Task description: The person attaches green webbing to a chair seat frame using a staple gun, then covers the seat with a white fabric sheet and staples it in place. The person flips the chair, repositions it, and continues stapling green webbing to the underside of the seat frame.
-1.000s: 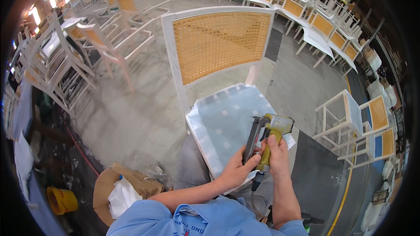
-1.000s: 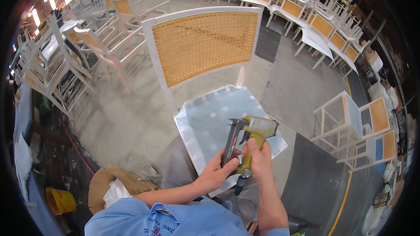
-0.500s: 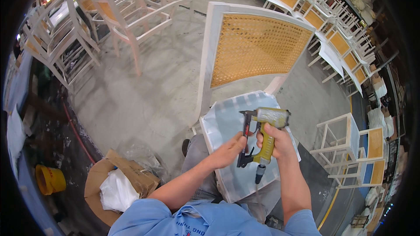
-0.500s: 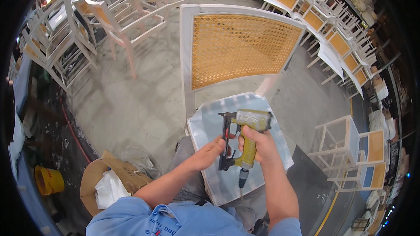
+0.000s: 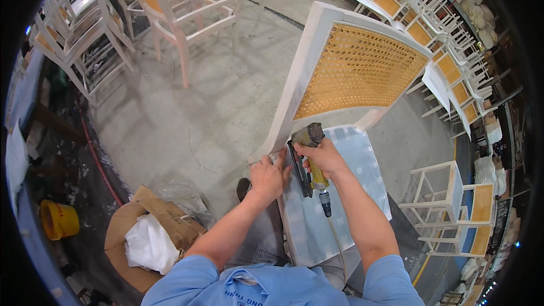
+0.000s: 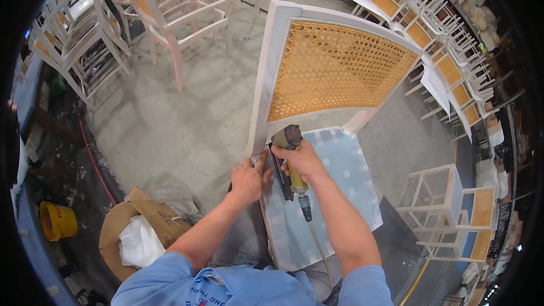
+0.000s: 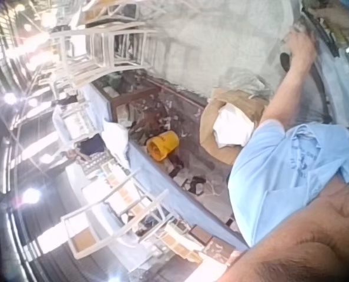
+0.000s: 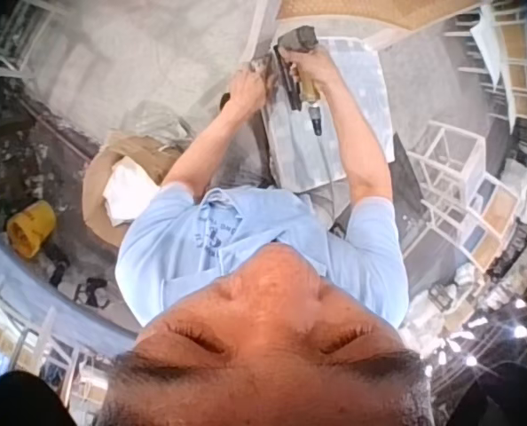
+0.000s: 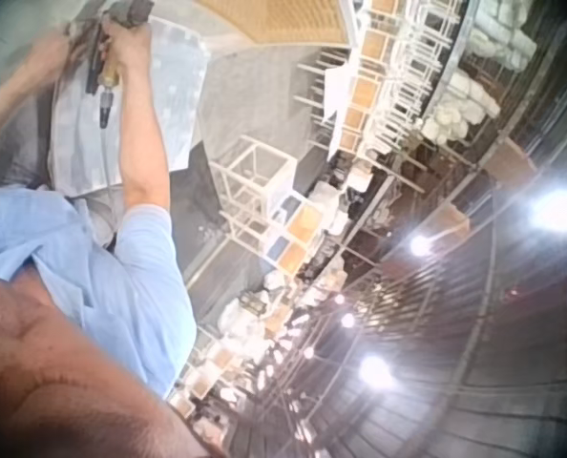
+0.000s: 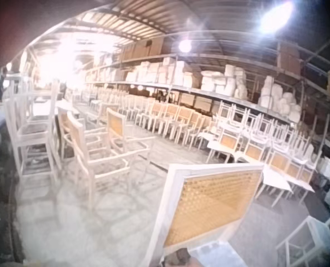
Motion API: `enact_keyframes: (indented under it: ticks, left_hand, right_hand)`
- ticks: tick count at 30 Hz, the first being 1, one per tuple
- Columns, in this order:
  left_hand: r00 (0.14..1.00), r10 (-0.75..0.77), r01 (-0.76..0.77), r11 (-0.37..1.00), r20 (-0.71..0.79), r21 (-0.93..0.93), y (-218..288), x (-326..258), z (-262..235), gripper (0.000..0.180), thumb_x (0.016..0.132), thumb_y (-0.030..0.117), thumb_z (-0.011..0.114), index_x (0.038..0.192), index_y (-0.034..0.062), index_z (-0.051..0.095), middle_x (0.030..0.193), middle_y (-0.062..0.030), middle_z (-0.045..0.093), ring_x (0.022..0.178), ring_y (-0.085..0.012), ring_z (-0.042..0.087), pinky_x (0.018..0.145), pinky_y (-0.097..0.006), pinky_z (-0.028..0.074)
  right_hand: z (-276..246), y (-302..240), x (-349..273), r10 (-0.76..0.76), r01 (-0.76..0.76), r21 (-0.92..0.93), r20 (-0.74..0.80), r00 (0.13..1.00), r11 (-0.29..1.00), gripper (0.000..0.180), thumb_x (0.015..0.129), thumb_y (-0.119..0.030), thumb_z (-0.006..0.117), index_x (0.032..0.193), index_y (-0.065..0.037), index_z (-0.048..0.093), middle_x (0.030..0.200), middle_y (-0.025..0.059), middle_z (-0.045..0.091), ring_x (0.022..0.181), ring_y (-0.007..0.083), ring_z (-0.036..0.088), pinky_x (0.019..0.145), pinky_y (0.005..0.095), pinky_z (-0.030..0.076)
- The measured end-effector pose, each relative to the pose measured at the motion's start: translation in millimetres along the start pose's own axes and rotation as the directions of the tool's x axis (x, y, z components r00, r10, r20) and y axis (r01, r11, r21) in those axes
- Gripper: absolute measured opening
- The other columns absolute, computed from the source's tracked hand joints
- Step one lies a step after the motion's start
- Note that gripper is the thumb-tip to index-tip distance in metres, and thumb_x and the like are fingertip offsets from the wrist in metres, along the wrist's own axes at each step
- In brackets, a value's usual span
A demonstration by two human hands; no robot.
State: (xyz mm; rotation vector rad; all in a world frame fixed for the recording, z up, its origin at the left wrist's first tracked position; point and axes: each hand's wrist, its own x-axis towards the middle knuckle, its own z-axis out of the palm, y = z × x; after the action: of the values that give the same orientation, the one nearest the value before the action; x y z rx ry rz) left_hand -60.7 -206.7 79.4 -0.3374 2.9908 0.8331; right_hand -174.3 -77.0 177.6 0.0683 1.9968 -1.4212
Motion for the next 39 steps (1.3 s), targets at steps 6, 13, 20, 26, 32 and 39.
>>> enact_keyframes:
  ticks: [6,13,20,26,32,39]
  left_hand:
    - [0.999,0.011,-0.013,0.998,-0.039,-0.058,-2,-2,-3,0.062,0.101,0.044,0.063,0.158,0.0215,0.048,0.113,-0.0210,0.062,0.104,-0.0391,0.065,0.090,-0.051,0.048]
    - [0.978,0.178,-0.199,0.951,-0.107,-0.237,19,-23,-23,0.051,0.091,0.029,0.076,0.133,0.0023,0.066,0.118,-0.0176,0.062,0.115,-0.0378,0.059,0.101,-0.050,0.044]
    - [0.921,0.382,-0.386,0.922,-0.074,-0.042,25,-5,18,0.073,0.097,0.039,0.066,0.150,-0.0080,0.047,0.163,-0.0253,0.038,0.154,-0.0431,0.032,0.128,-0.054,0.022]
    - [0.932,0.362,-0.360,0.931,-0.022,0.061,21,8,30,0.084,0.099,0.048,0.060,0.156,-0.0098,0.039,0.167,-0.0280,0.031,0.158,-0.0445,0.024,0.130,-0.055,0.016]
    - [0.933,0.358,-0.357,0.932,-0.018,0.061,22,8,30,0.085,0.099,0.048,0.060,0.156,-0.0100,0.039,0.168,-0.0273,0.032,0.158,-0.0444,0.025,0.130,-0.054,0.016]
    - [0.926,0.376,-0.373,0.925,-0.025,0.069,20,7,33,0.086,0.100,0.050,0.059,0.157,-0.0098,0.037,0.169,-0.0269,0.030,0.159,-0.0429,0.023,0.131,-0.053,0.015]
  right_hand:
    - [8,3,7,0.020,-0.023,-0.130,-0.023,1.000,0.991,0.026,0.090,-0.022,0.085,0.101,-0.002,0.073,0.082,0.0045,0.070,0.055,0.0137,0.060,0.045,0.0304,0.046]
    - [-25,6,-3,-0.043,0.041,-0.020,-0.088,0.995,0.999,0.023,0.092,-0.025,0.083,0.098,-0.006,0.073,0.082,0.0037,0.070,0.057,0.0121,0.058,0.048,0.0282,0.047]
    - [-37,-1,1,0.010,-0.012,-0.013,-0.132,0.991,1.000,0.024,0.093,-0.026,0.083,0.100,-0.005,0.073,0.082,0.0038,0.070,0.059,0.0127,0.059,0.047,0.0295,0.047]
    - [-32,0,13,0.023,-0.028,-0.057,-0.085,0.996,0.998,0.022,0.093,-0.023,0.082,0.096,-0.004,0.072,0.079,0.0037,0.069,0.058,0.0128,0.059,0.047,0.0298,0.047]
    - [-33,4,20,0.043,-0.054,-0.133,-0.080,0.996,0.990,0.021,0.094,-0.023,0.081,0.102,-0.005,0.072,0.081,0.0051,0.071,0.055,0.0126,0.058,0.047,0.0295,0.046]
    - [-86,5,1,-0.025,0.022,-0.016,-0.221,0.975,1.000,0.022,0.093,-0.025,0.083,0.096,-0.006,0.072,0.081,0.0032,0.070,0.058,0.0127,0.058,0.048,0.0299,0.046]
